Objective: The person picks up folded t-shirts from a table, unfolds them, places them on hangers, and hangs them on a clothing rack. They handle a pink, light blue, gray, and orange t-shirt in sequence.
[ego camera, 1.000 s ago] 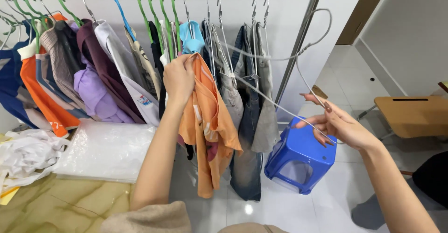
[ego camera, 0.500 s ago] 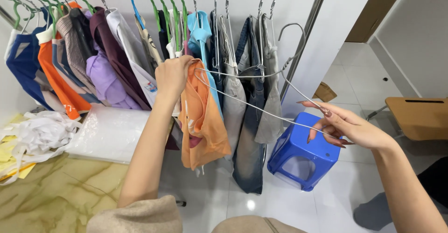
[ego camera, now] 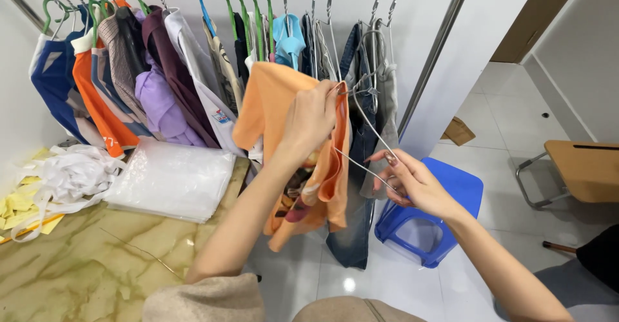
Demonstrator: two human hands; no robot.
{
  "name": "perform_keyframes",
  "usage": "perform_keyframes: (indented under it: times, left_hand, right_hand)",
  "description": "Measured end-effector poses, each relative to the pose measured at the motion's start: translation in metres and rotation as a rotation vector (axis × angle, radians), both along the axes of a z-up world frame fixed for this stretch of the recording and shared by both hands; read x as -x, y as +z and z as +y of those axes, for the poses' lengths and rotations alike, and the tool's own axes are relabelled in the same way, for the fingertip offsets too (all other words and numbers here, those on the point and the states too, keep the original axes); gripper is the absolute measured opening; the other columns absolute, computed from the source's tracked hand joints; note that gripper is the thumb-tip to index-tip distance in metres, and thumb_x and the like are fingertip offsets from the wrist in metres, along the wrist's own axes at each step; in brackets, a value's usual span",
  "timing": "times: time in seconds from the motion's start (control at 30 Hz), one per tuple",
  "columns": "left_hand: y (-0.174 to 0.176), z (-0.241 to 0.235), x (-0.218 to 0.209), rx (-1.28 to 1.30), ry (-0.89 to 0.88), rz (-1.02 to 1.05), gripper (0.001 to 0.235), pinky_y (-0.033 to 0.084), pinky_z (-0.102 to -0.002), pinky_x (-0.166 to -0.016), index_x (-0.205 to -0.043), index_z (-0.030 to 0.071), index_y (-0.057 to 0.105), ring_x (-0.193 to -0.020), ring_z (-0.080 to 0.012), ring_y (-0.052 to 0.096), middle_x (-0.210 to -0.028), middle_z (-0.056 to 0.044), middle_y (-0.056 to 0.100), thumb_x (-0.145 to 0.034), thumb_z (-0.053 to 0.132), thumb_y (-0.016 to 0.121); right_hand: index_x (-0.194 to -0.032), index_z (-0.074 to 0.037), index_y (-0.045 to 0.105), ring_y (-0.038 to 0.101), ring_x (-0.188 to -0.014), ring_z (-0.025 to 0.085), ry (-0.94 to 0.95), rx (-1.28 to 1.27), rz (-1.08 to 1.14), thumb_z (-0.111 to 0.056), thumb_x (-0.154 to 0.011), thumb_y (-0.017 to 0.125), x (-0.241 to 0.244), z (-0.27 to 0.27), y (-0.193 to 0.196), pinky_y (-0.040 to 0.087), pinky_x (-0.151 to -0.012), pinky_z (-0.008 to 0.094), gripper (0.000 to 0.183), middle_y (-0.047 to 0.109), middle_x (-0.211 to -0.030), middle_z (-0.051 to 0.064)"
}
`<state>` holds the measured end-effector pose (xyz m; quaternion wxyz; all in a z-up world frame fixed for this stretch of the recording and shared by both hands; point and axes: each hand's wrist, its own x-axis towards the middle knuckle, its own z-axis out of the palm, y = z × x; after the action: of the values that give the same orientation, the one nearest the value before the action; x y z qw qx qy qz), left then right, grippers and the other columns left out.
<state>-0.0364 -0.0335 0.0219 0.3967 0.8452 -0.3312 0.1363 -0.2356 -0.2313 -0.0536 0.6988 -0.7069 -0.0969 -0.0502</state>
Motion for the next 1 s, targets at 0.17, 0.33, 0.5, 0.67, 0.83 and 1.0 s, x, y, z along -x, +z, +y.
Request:
perform_keyframes:
  times: [0.17, 0.33, 0.5, 0.67, 0.83, 1.0]
  left_hand:
    - [0.052, 0.05, -0.002, 0.073, 0.03, -0.72, 0.021, 0.046, -0.048, -0.099, -0.11, 0.028, 0.084, -0.12, -0.042, 0.055, -0.121, -0.014, 0.06, -0.11, 0.036, 0.064]
    - [0.058, 0.101, -0.053, -0.033, -0.106, -0.896, 0.039, 0.042, -0.042, -0.115, -0.09, 0.019, 0.071, -0.103, -0.0241, 0.071, -0.091, -0.004, 0.069, -0.116, 0.047, 0.068]
    - [0.028, 0.117, -0.072, -0.042, 0.258, -0.957, 0.044, 0.049, -0.03, -0.07, -0.082, 0.029, 0.062, -0.072, -0.0136, 0.064, -0.074, 0.01, 0.051, -0.114, 0.058, 0.068]
    - [0.026, 0.097, -0.065, -0.011, 0.321, -0.982, 0.04, 0.05, -0.033, -0.067, -0.081, 0.028, 0.063, -0.071, -0.0165, 0.065, -0.073, 0.008, 0.051, -0.111, 0.054, 0.068]
    - [0.033, 0.081, -0.038, 0.044, 0.242, -0.996, 0.042, 0.048, -0.031, -0.064, -0.079, 0.025, 0.064, -0.067, -0.018, 0.064, -0.072, 0.006, 0.051, -0.113, 0.05, 0.062]
    - [0.036, 0.109, -0.037, 0.124, 0.167, -0.878, 0.041, 0.05, -0.031, -0.065, -0.081, 0.025, 0.065, -0.068, -0.0203, 0.065, -0.07, 0.005, 0.051, -0.113, 0.05, 0.067]
  right_hand:
    - [-0.137, 0.0, 0.051, 0.059, -0.046, 0.019, 0.184, -0.08, -0.163, -0.032, -0.116, 0.035, 0.017, -0.036, 0.013, 0.042, -0.032, 0.022, 0.042, 0.073, -0.094, 0.032]
    - [-0.135, 0.008, 0.05, 0.066, -0.054, 0.022, 0.377, -0.134, -0.248, -0.033, -0.116, 0.039, 0.031, -0.071, 0.032, 0.047, -0.033, 0.024, 0.046, 0.072, -0.1, 0.039]
    - [-0.155, -0.001, 0.054, 0.058, -0.117, 0.035, -1.02, 0.461, -0.638, -0.007, -0.116, 0.046, 0.022, -0.056, 0.0, 0.048, -0.105, 0.045, 0.041, 0.05, -0.15, 0.028]
    - [-0.124, -0.015, 0.077, 0.059, -0.126, 0.035, -0.881, 0.948, -0.954, -0.025, -0.102, 0.066, -0.017, -0.02, -0.05, 0.045, -0.114, 0.051, 0.027, 0.064, -0.128, 0.008]
    - [-0.129, -0.011, 0.068, 0.063, -0.124, 0.035, -0.755, 0.946, -0.807, -0.025, -0.095, 0.077, -0.065, 0.002, -0.055, 0.053, -0.103, 0.046, 0.038, 0.06, -0.132, 0.012]
    - [-0.134, -0.017, 0.069, 0.062, -0.128, 0.041, -0.45, 1.028, -0.599, -0.042, -0.096, 0.077, -0.08, -0.005, -0.044, 0.053, -0.098, 0.053, 0.046, 0.058, -0.142, 0.017]
